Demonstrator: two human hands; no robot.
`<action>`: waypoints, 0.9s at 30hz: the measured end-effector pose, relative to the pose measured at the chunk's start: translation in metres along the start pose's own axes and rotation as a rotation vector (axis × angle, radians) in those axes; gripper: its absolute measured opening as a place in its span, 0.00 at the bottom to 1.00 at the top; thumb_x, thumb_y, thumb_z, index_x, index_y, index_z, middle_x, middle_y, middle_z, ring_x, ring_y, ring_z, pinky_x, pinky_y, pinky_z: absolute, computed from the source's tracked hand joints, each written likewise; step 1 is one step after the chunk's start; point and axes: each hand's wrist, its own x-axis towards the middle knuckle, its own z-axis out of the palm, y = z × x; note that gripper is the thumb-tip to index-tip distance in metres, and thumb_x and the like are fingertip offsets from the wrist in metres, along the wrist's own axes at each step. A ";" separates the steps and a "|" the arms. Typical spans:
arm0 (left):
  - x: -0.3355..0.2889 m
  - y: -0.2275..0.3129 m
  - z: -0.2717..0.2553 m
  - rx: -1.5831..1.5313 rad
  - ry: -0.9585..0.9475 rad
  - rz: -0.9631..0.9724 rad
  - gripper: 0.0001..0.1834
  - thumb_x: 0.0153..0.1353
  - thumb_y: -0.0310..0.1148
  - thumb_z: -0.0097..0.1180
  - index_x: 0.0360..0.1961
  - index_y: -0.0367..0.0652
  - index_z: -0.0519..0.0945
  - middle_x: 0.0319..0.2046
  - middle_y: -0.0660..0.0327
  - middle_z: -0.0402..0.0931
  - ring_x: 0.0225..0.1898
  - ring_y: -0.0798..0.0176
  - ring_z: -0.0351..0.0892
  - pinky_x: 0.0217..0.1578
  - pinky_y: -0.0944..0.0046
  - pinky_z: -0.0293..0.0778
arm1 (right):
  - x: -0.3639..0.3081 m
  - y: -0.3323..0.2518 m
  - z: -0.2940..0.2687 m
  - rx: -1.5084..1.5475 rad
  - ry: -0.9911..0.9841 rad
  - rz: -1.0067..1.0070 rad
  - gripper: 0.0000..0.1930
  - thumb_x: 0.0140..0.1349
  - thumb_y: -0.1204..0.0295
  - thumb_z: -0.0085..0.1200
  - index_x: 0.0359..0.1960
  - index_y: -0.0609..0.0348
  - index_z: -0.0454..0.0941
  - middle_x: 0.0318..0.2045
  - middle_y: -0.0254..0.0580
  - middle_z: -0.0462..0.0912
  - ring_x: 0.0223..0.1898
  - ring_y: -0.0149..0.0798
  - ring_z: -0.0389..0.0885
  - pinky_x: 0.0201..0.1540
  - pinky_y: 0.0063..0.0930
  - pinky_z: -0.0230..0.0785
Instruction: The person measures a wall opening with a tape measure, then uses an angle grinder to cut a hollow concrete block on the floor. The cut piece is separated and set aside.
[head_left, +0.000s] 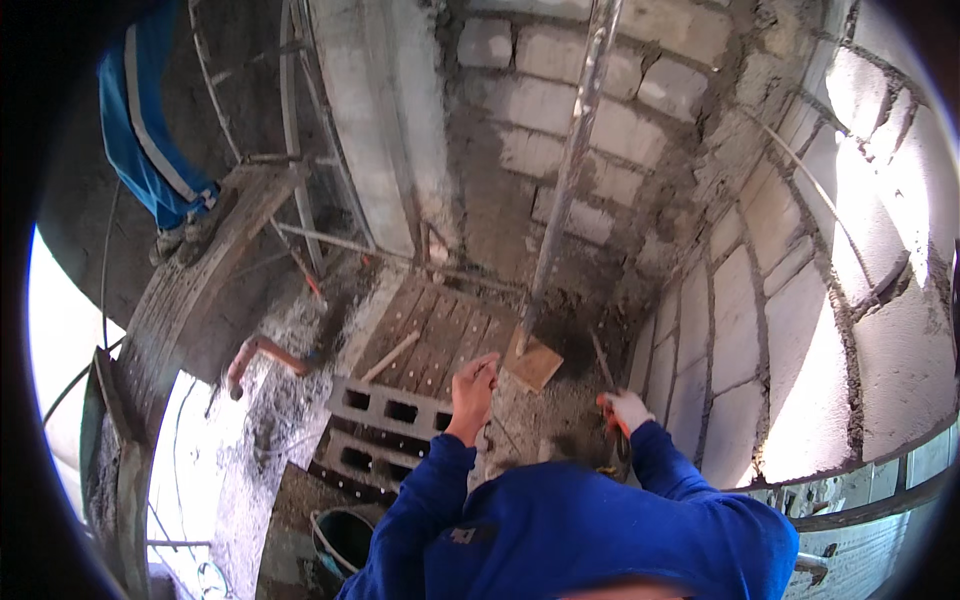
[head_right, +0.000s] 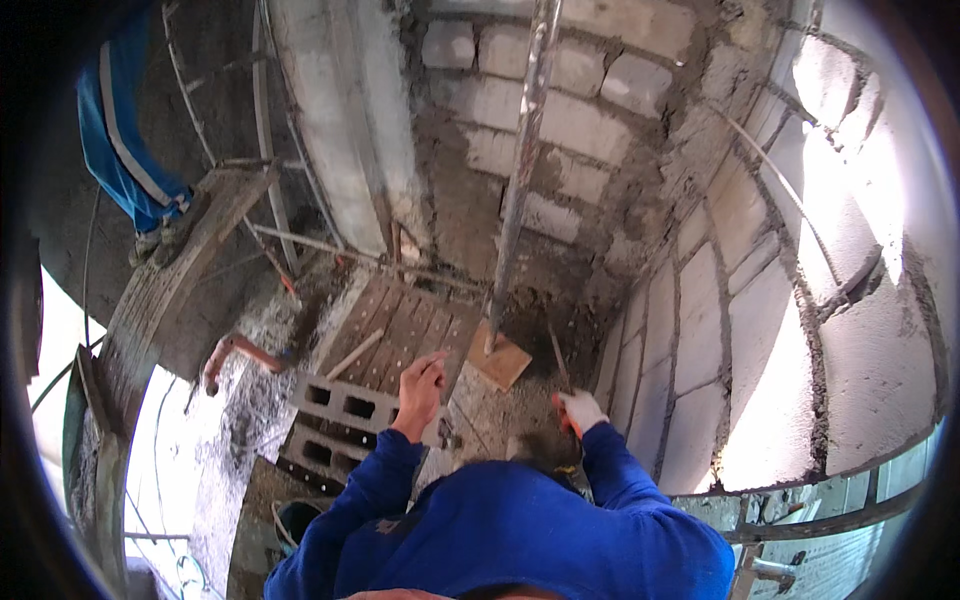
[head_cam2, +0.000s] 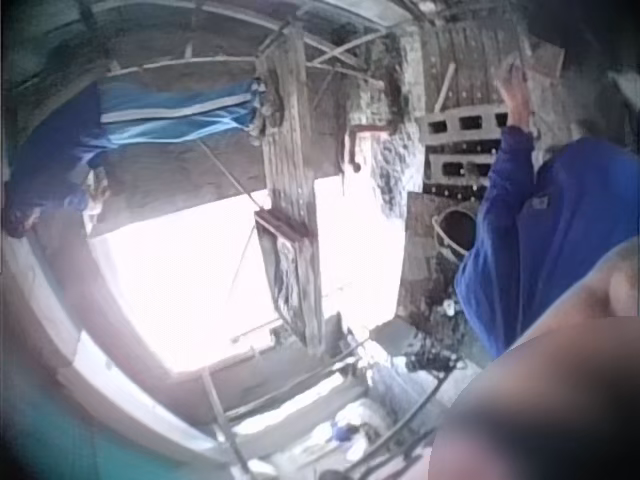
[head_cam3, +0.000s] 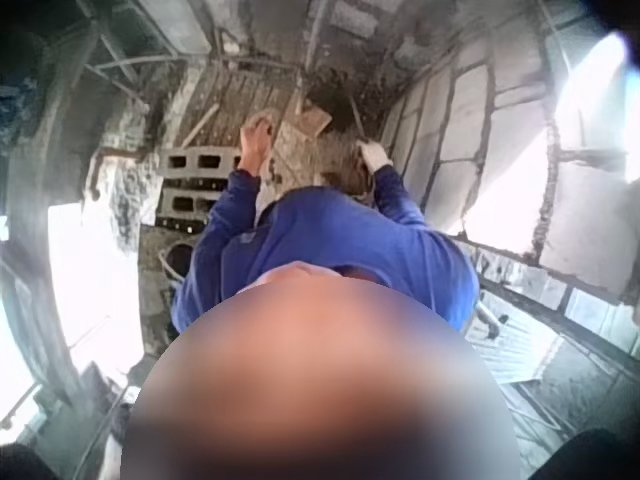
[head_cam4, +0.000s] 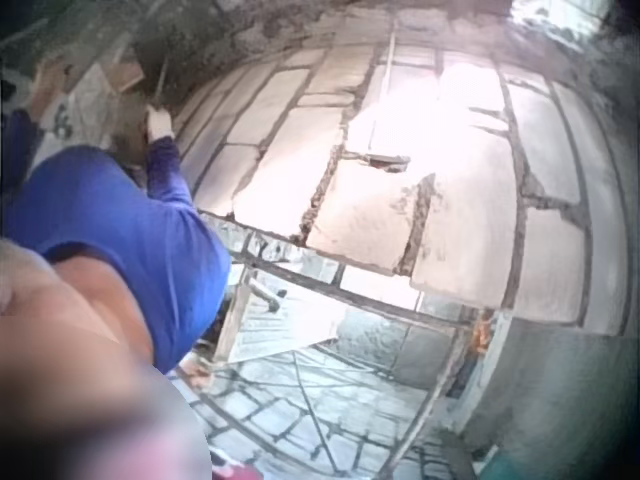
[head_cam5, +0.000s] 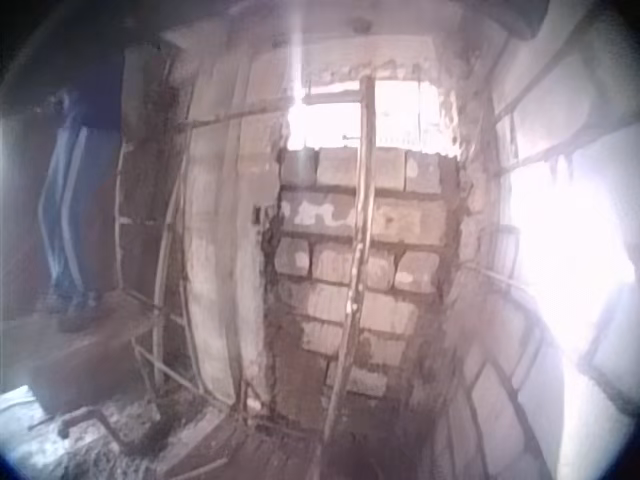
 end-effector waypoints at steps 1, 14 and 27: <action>-0.010 0.006 0.008 0.040 -0.019 -0.024 0.14 0.69 0.27 0.53 0.52 0.33 0.81 0.27 0.65 0.74 0.29 0.72 0.70 0.31 0.70 0.68 | -0.025 -0.005 0.006 -0.027 0.037 0.064 0.10 0.59 0.69 0.56 0.41 0.59 0.77 0.20 0.35 0.75 0.14 0.30 0.68 0.18 0.30 0.66; -0.047 0.010 0.078 0.136 -0.065 -0.246 0.11 0.70 0.29 0.51 0.46 0.31 0.79 0.29 0.64 0.76 0.27 0.72 0.69 0.28 0.70 0.66 | -0.057 -0.065 0.093 -0.370 -0.253 -0.458 0.16 0.61 0.72 0.59 0.49 0.61 0.74 0.39 0.41 0.83 0.37 0.31 0.82 0.33 0.28 0.74; -0.023 0.001 0.122 -0.032 0.040 -0.312 0.10 0.72 0.30 0.49 0.45 0.34 0.77 0.31 0.62 0.76 0.26 0.72 0.70 0.27 0.70 0.68 | -0.032 -0.090 0.063 -0.515 -0.142 -0.595 0.15 0.58 0.71 0.60 0.46 0.62 0.78 0.38 0.46 0.86 0.39 0.40 0.86 0.42 0.32 0.76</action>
